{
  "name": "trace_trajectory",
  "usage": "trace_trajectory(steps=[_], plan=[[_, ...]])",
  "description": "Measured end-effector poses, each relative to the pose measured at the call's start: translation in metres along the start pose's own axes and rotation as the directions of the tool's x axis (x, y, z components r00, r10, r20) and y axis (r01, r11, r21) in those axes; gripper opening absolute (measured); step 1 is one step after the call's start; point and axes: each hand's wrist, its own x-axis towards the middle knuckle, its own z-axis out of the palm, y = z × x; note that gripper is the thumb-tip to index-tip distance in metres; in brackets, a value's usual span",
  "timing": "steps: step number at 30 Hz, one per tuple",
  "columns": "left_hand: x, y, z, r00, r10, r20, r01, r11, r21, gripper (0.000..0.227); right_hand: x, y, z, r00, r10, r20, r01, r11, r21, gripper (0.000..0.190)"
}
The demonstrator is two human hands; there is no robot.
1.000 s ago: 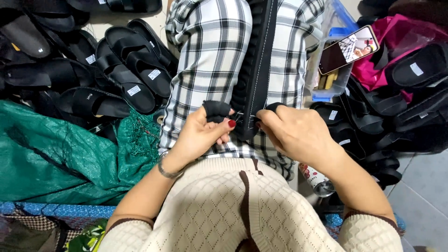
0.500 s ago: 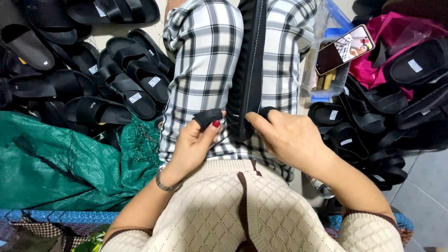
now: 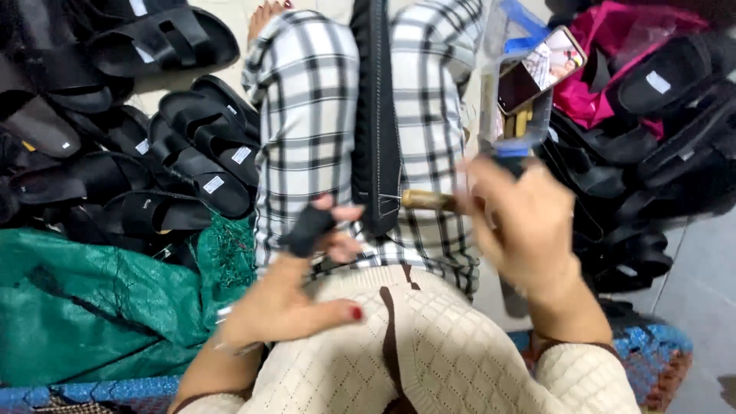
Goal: The person hand-stitches the sole of a black sandal while sitting on the floor surrounded by other shoes.
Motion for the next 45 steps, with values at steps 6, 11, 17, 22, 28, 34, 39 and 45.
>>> trace_trajectory(steps=[6,11,17,22,28,34,39,45], plan=[[0.022,-0.013,0.029,0.956,0.055,0.288,-0.079,0.994,0.073,0.118,0.004,-0.045,0.015,0.977,-0.164,-0.138,0.211,0.838,0.504,0.02],[0.015,-0.015,0.028,0.954,0.084,0.286,-0.117,0.988,0.099,0.125,0.001,-0.052,0.022,0.985,-0.104,-0.137,0.161,0.842,0.515,0.023],[0.015,-0.013,0.034,0.945,0.059,0.322,-0.11,0.984,0.143,0.101,0.002,-0.048,0.021,0.979,-0.161,-0.125,0.203,0.827,0.524,0.01],[0.019,-0.003,0.031,0.997,0.01,0.081,-0.027,0.979,0.201,0.033,-0.005,-0.045,0.019,0.951,-0.306,-0.042,0.274,0.772,0.574,0.011],[0.016,-0.013,0.027,0.915,0.121,0.385,-0.049,0.98,-0.193,0.01,-0.006,-0.022,0.005,0.901,-0.402,0.163,0.096,0.551,0.829,0.04],[0.019,-0.022,0.032,0.817,0.224,0.531,-0.087,0.958,-0.272,0.013,-0.003,-0.018,-0.007,0.87,-0.451,0.198,0.114,0.574,0.811,0.011],[0.021,-0.024,0.031,0.77,0.19,0.609,0.02,0.947,-0.321,0.01,-0.004,-0.024,-0.003,0.857,-0.473,0.206,0.177,0.645,0.743,0.011],[0.019,-0.026,0.025,0.752,0.183,0.633,0.029,0.951,-0.309,0.019,-0.008,-0.004,0.008,0.902,-0.417,0.112,0.217,0.66,0.719,0.018]])
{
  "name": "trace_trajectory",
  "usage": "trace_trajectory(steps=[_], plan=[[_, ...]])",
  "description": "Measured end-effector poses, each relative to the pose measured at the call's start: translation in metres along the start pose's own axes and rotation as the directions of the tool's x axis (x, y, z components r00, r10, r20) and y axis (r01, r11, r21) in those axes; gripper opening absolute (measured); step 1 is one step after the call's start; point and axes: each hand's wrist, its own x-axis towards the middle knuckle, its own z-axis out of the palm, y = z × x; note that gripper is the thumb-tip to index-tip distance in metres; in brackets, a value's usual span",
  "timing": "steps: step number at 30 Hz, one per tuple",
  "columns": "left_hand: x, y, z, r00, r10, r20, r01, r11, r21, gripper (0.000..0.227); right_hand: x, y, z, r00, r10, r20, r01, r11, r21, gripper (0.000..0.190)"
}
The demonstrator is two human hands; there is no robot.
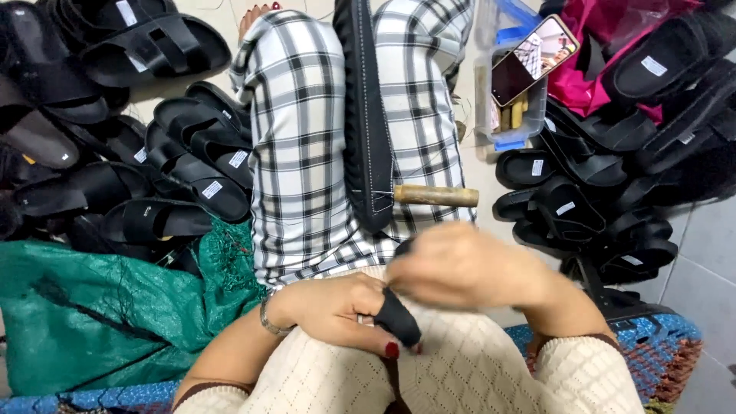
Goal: The person hand-stitches the sole of a black sandal while sitting on the floor surrounded by other shoes.
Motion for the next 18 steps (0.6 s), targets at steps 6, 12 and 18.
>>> trace_trajectory(steps=[6,12,18], plan=[[-0.023,0.005,-0.015,0.728,0.136,-0.672,0.3,0.818,0.491,0.03,-0.036,0.062,-0.032,0.85,0.387,-0.357,-0.471,0.861,-0.191,0.041],[-0.04,-0.027,-0.028,0.664,0.378,-0.645,0.53,0.37,0.762,0.018,-0.071,0.101,-0.031,0.835,0.475,-0.278,-0.535,0.586,-0.608,0.029],[-0.043,-0.035,-0.017,0.65,0.051,-0.758,-0.098,0.995,-0.018,0.011,0.008,0.016,0.002,0.933,0.327,-0.151,-0.332,0.618,-0.713,0.028]])
